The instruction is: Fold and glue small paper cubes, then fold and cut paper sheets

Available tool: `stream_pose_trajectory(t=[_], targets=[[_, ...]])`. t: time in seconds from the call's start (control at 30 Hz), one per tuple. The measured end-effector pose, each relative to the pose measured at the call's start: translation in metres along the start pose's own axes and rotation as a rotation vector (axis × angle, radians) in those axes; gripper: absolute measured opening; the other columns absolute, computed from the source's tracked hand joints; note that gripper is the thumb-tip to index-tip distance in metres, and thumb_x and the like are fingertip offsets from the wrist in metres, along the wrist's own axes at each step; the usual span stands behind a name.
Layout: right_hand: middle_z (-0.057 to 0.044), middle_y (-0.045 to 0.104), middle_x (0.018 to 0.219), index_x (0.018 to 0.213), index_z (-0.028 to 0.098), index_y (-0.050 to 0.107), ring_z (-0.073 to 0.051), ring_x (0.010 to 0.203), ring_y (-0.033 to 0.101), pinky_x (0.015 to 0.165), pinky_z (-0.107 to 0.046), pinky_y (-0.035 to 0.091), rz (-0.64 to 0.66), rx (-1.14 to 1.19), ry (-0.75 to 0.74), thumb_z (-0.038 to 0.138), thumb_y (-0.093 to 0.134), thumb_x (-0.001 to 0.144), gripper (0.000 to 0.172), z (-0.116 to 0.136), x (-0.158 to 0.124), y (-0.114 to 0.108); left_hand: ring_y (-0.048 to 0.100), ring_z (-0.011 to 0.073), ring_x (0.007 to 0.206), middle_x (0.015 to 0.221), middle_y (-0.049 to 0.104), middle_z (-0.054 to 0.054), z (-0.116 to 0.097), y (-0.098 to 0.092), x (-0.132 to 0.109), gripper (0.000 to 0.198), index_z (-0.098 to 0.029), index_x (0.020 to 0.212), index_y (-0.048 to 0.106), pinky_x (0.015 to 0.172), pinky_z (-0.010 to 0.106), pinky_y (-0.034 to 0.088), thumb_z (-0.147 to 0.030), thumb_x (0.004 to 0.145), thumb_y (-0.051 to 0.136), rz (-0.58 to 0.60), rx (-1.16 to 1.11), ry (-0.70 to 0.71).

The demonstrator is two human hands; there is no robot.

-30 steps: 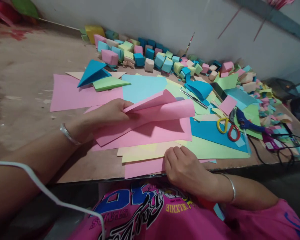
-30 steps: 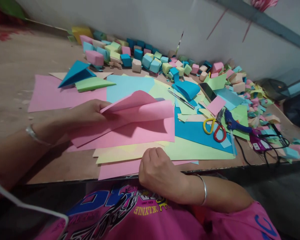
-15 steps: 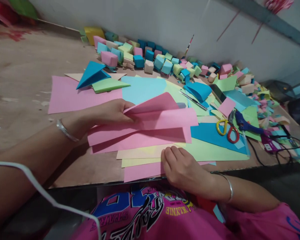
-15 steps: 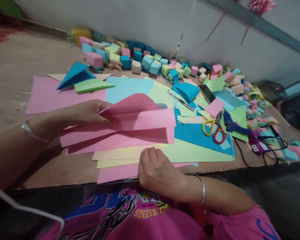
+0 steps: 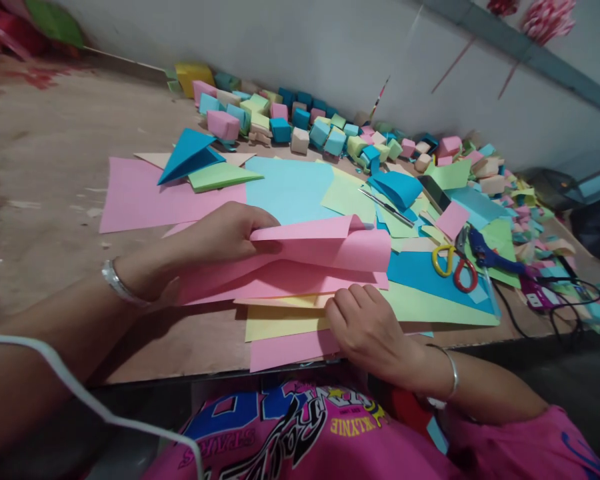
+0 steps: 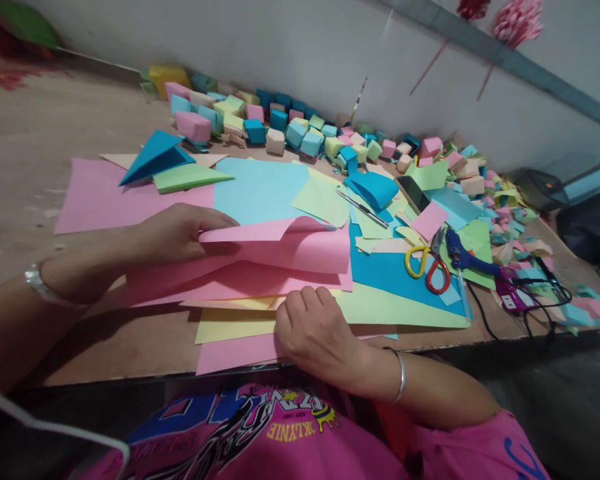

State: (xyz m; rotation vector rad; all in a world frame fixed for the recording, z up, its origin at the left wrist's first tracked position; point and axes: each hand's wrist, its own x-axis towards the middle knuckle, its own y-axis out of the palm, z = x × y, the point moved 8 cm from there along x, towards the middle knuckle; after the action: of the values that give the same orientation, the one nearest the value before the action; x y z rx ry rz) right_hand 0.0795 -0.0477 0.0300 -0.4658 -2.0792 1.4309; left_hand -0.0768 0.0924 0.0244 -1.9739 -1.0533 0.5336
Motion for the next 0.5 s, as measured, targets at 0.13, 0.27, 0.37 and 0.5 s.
stream_pose_trajectory(t=[0.13, 0.27, 0.37, 0.5], targets=[[-0.008, 0.051, 0.076, 0.082, 0.017, 0.058, -0.020, 0.069, 0.033, 0.060, -0.036, 0.018, -0.010, 0.016, -0.033, 0.008, 0.045, 0.089, 0.017, -0.006, 0.000, 0.000, 0.061, 0.0174, 0.082, 0.091, 0.073, 0.003, -0.003, -0.010, -0.003, 0.035, -0.018, 0.095, 0.073, 0.071, 0.025, 0.041, -0.047, 0.083, 0.057, 0.008, 0.051, -0.012], [-0.007, 0.051, 0.074, 0.076, 0.017, 0.058, -0.020, 0.069, 0.033, 0.060, -0.036, 0.020, -0.059, 0.071, -0.083, 0.008, 0.045, 0.090, 0.021, -0.006, -0.003, -0.008, 0.059, 0.0147, 0.076, 0.085, 0.073, 0.000, 0.001, -0.016, -0.006, 0.034, -0.016, 0.097, 0.073, 0.065, 0.024, 0.039, -0.044, 0.085, 0.058, 0.020, 0.091, -0.057], [-0.007, 0.051, 0.071, 0.070, 0.018, 0.056, -0.019, 0.068, 0.034, 0.060, -0.036, 0.021, -0.095, 0.132, -0.085, 0.006, 0.047, 0.089, 0.024, -0.005, -0.006, -0.015, 0.059, 0.0150, 0.074, 0.083, 0.073, 0.000, 0.002, -0.016, -0.006, 0.032, -0.016, 0.096, 0.074, 0.065, 0.025, 0.039, -0.042, 0.084, 0.058, 0.024, 0.094, -0.064], [-0.006, 0.051, 0.068, 0.066, 0.017, 0.056, -0.018, 0.067, 0.035, 0.059, -0.035, 0.023, -0.084, 0.232, -0.051, 0.002, 0.046, 0.087, 0.028, -0.009, -0.010, -0.014, 0.062, 0.0172, 0.078, 0.088, 0.074, 0.003, 0.003, -0.011, -0.003, 0.032, -0.019, 0.095, 0.075, 0.068, 0.026, 0.040, -0.042, 0.081, 0.058, 0.036, 0.070, -0.043]])
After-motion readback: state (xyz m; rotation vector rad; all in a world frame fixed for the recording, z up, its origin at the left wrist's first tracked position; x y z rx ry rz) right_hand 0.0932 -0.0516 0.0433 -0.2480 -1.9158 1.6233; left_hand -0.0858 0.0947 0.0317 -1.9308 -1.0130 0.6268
